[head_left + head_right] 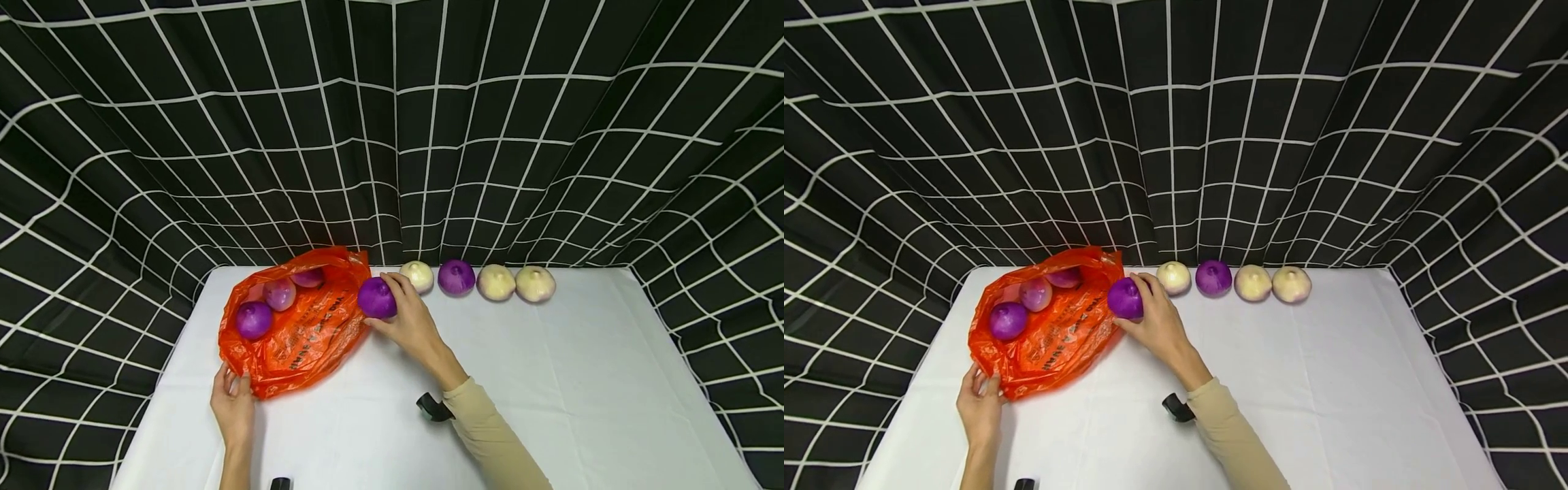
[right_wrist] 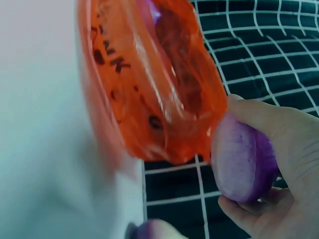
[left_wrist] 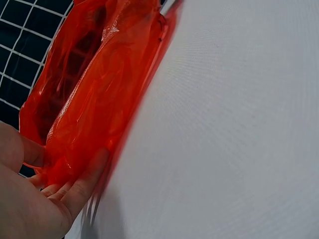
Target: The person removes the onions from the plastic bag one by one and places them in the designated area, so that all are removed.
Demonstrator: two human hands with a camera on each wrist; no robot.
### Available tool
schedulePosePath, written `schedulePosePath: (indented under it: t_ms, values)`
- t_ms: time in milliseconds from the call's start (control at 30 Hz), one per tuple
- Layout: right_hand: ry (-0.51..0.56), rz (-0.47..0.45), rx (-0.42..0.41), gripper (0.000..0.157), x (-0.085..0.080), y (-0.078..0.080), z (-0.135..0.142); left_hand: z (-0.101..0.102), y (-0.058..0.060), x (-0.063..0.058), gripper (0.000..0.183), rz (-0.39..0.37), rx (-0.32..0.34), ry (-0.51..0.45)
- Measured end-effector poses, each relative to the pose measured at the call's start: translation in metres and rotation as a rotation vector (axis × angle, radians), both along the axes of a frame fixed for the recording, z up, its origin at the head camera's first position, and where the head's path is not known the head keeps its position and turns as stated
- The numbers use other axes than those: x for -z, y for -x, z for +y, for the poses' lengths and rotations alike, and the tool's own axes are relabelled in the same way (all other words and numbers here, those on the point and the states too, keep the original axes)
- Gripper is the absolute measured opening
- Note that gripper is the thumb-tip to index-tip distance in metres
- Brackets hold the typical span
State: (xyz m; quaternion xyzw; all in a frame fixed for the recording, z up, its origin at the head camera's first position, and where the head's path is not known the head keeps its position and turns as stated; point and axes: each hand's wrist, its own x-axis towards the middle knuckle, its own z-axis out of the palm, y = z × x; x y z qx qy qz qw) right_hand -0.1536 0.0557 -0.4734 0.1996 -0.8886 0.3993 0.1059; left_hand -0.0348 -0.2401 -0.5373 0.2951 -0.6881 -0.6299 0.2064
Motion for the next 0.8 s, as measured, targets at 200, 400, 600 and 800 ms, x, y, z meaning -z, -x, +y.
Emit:
schedulePosePath:
  t_ms: [200, 400, 600, 800]
  values:
    - [-0.017, 0.002, 0.071, 0.081, 0.018, 0.003, 0.019, 0.0, -0.001, 0.004, 0.051, 0.093, 0.0, -0.053]
    - [-0.091, -0.026, 0.129, 0.082, 0.043, 0.001, 0.033, -0.001, 0.0, 0.003, 0.054, -0.009, -0.001, -0.037]
    - [-0.129, -0.062, 0.137, 0.086, 0.06, -0.002, 0.04, -0.001, 0.001, 0.003, 0.054, -0.025, 0.0, -0.03]
    - [-0.134, -0.077, 0.142, 0.086, 0.067, -0.002, 0.042, 0.001, 0.001, 0.002, 0.054, -0.029, -0.007, -0.02]
